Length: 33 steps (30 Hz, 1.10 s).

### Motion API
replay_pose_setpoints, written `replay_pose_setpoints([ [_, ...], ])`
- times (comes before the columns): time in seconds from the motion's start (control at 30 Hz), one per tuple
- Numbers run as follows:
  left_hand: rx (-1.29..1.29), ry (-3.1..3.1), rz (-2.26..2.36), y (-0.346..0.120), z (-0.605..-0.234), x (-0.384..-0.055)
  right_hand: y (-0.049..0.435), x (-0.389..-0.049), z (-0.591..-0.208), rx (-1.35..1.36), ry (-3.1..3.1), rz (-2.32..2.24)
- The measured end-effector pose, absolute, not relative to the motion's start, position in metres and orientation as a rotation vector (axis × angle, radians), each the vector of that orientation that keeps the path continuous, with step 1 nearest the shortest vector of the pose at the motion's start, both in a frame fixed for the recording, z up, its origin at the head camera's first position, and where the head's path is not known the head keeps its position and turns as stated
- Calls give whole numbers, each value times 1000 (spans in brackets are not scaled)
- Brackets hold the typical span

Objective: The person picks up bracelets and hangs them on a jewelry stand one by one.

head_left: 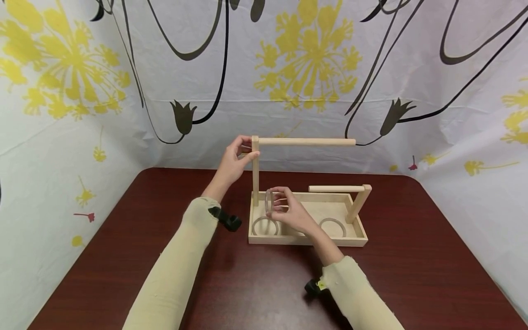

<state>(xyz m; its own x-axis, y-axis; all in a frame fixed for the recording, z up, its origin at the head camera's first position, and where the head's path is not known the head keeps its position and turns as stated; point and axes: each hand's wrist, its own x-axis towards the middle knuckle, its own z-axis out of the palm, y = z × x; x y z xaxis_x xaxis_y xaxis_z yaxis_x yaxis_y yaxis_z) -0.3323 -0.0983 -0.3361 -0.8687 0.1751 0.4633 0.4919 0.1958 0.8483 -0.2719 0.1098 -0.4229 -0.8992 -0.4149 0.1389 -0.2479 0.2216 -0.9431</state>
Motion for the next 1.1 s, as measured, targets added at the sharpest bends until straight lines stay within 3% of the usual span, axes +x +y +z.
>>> replay_pose_setpoints([
  [0.5,-641,-2203,-1724,-100,-337,-334,111,-254,-384,-910,2181,-1981],
  [1.1,-638,-2199,-1747,-98,-336,-333,141,-248,-356,-917,2247,-2228],
])
